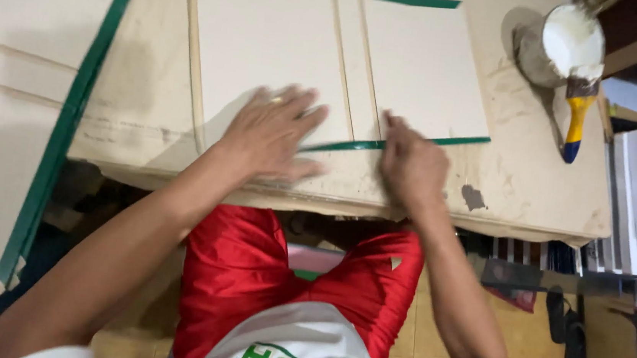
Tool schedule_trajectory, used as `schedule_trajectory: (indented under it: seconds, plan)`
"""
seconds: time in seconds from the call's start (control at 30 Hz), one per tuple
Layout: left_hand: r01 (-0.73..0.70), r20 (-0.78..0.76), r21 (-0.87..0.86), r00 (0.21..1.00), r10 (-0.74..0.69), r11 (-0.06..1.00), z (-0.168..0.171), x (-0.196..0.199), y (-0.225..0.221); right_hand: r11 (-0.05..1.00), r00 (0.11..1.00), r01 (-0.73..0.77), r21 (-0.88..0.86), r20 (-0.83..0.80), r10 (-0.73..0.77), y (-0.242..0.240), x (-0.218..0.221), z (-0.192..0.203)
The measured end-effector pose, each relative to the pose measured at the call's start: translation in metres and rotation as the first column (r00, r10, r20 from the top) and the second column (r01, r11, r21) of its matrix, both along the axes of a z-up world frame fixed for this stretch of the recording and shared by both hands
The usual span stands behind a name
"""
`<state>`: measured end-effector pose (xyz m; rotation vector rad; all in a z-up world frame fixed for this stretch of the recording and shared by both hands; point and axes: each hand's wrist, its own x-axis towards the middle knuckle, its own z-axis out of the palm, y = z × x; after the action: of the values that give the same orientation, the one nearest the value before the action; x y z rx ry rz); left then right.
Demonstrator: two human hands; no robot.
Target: The person applies glue to the edges of cardboard sheets using a brush and then folds the edges over to finish the piece.
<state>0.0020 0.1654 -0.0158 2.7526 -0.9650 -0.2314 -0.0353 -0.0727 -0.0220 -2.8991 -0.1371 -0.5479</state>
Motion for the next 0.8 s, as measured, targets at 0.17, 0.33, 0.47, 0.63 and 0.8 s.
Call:
schedule_trajectory:
  seconds: [0.17, 0.33, 0.47, 0.63, 0.8]
  plan:
    - [-0.104, -0.073, 0.087, 0.991, 0.111, 0.991, -0.002, -0.005, 0.012, 0.993, 0.981, -0.031, -0.112, -0.193, 0.009, 0.020, -0.030, -0.004]
    - [-0.142, -0.090, 0.121, 0.984, 0.154, 0.982, 0.005, -0.006, 0.010, 0.995, 0.986, -0.081, -0.055, -0.152, 0.071, 0.017, -0.003, -0.018]
    - [-0.136, -0.065, 0.084, 0.988, 0.141, 0.987, -0.003, -0.001, 0.012, 0.983, 0.990, -0.113, -0.147, -0.102, 0.099, 0.039, -0.020, -0.013]
    - [-0.103, 0.014, -0.003, 0.995, 0.103, 0.995, -0.008, -0.008, 0.037, 0.988, 0.981, -0.142, -0.061, -0.142, 0.132, 0.031, -0.007, -0.019]
    - [-0.157, -0.038, -0.047, 0.987, 0.155, 0.987, -0.008, -0.023, 0.069, 0.922, 0.928, -0.370, -0.118, -0.089, 0.361, 0.059, -0.041, -0.032]
